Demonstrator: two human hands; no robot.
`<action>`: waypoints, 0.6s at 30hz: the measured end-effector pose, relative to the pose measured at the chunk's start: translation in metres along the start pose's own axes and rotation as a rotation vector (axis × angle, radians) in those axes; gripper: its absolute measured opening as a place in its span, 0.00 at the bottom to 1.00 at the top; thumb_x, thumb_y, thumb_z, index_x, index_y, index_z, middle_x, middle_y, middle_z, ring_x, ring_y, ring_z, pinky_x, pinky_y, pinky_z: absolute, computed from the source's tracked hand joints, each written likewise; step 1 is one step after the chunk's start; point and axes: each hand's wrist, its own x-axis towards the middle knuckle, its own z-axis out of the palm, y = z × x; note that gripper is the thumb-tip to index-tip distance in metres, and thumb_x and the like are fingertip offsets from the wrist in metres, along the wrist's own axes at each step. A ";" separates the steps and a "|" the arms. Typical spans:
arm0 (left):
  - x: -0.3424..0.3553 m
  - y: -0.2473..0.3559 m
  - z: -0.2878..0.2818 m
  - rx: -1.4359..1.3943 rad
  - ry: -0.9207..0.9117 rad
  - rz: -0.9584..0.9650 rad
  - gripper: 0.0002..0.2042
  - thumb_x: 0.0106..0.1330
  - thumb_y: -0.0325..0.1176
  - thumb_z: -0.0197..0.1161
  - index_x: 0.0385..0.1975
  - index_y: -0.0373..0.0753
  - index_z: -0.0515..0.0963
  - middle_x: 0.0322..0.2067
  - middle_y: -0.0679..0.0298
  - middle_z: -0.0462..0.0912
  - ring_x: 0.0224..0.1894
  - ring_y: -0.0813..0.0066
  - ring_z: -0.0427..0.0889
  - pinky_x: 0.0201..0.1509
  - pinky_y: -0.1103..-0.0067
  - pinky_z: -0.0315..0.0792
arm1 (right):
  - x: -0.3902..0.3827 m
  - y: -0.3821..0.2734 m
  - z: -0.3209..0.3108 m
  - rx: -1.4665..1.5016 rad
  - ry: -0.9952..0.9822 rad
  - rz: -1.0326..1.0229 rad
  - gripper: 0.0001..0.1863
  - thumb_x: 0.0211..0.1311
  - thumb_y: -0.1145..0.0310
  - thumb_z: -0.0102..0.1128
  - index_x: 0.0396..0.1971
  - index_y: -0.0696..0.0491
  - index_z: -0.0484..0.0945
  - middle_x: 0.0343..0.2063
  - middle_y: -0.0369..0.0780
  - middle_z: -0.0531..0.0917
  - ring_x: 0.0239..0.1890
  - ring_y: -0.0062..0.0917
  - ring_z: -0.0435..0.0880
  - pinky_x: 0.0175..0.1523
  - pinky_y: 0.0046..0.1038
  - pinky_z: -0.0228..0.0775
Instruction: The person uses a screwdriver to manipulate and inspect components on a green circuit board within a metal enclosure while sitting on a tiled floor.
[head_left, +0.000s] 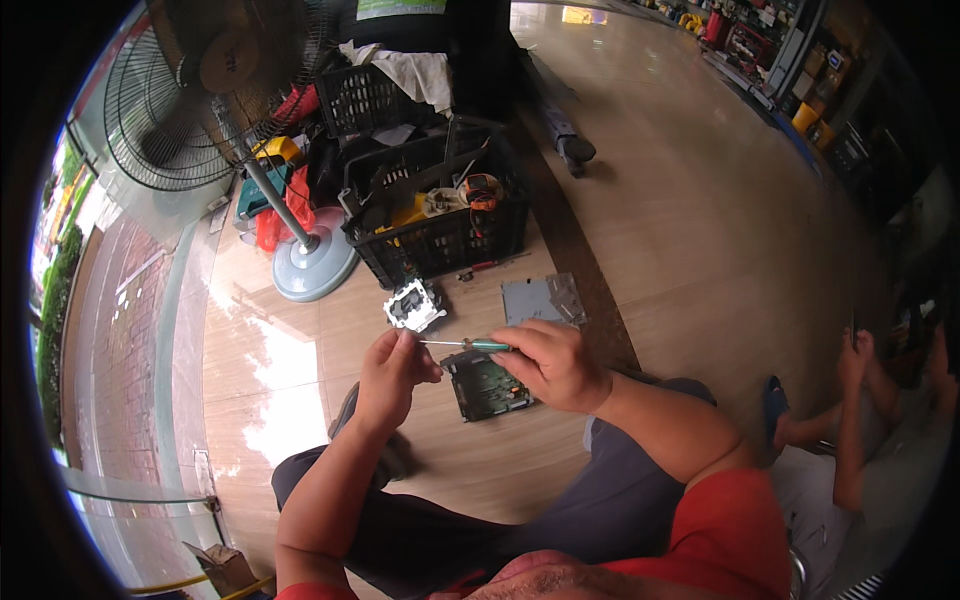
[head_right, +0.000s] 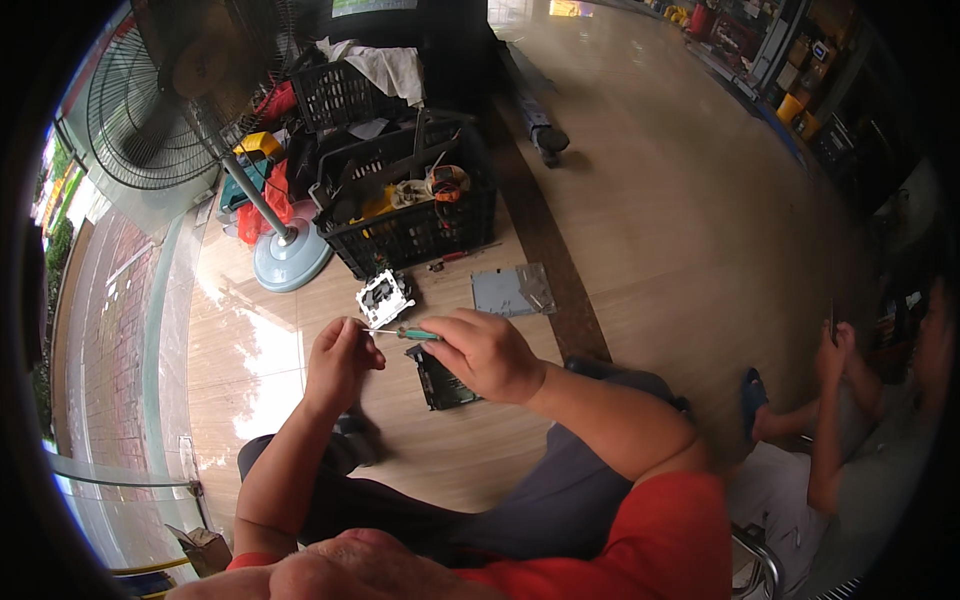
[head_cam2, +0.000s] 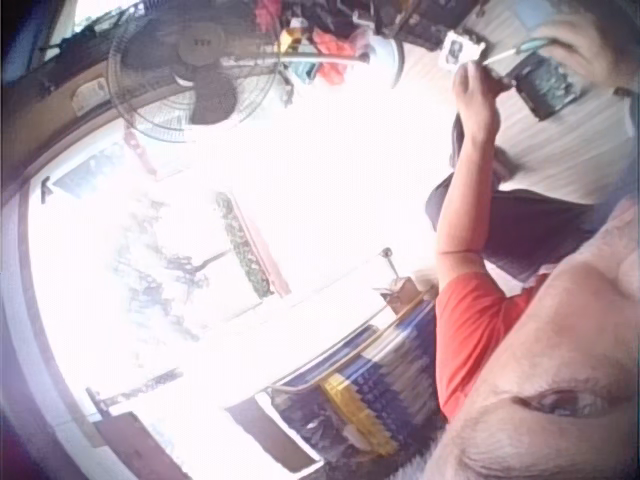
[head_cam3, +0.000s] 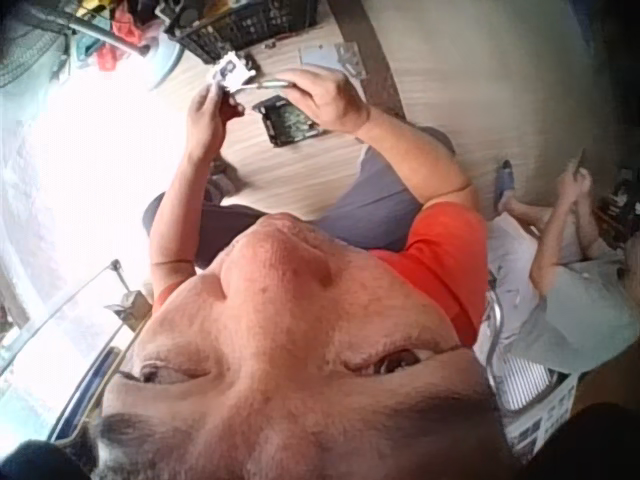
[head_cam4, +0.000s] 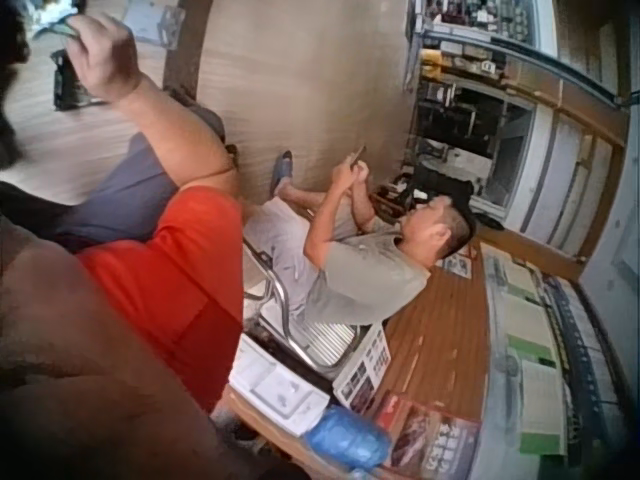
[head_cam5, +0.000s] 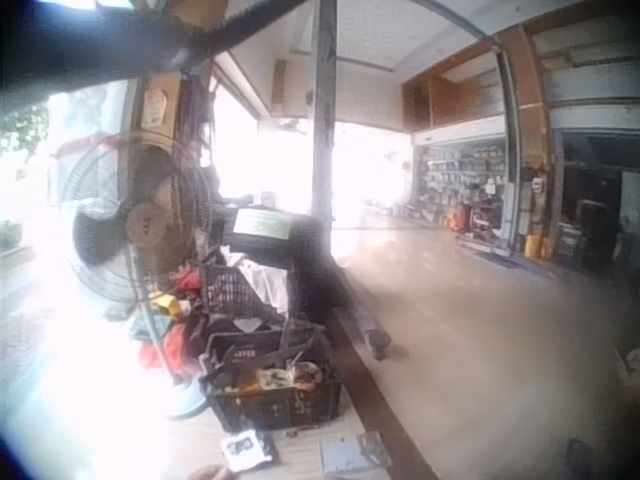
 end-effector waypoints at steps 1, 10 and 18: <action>-0.001 0.000 -0.001 0.090 -0.002 0.023 0.13 0.75 0.39 0.49 0.37 0.35 0.72 0.26 0.63 0.76 0.27 0.72 0.80 0.35 0.76 0.78 | 0.000 0.000 0.000 0.020 0.005 -0.004 0.14 0.54 0.76 0.65 0.42 0.59 0.78 0.31 0.46 0.82 0.31 0.40 0.81 0.34 0.34 0.73; -0.002 -0.006 0.003 0.203 -0.008 -0.001 0.13 0.75 0.41 0.50 0.35 0.37 0.71 0.26 0.63 0.76 0.26 0.71 0.79 0.33 0.76 0.76 | 0.000 0.001 -0.007 0.076 0.015 -0.003 0.15 0.55 0.76 0.63 0.43 0.58 0.77 0.29 0.45 0.79 0.30 0.41 0.80 0.34 0.35 0.71; 0.002 -0.007 0.009 0.055 -0.029 -0.057 0.12 0.74 0.41 0.51 0.36 0.38 0.71 0.26 0.63 0.76 0.26 0.70 0.79 0.34 0.75 0.76 | -0.002 0.005 -0.009 0.069 0.034 0.006 0.15 0.54 0.79 0.65 0.43 0.62 0.79 0.30 0.46 0.82 0.28 0.35 0.82 0.32 0.28 0.72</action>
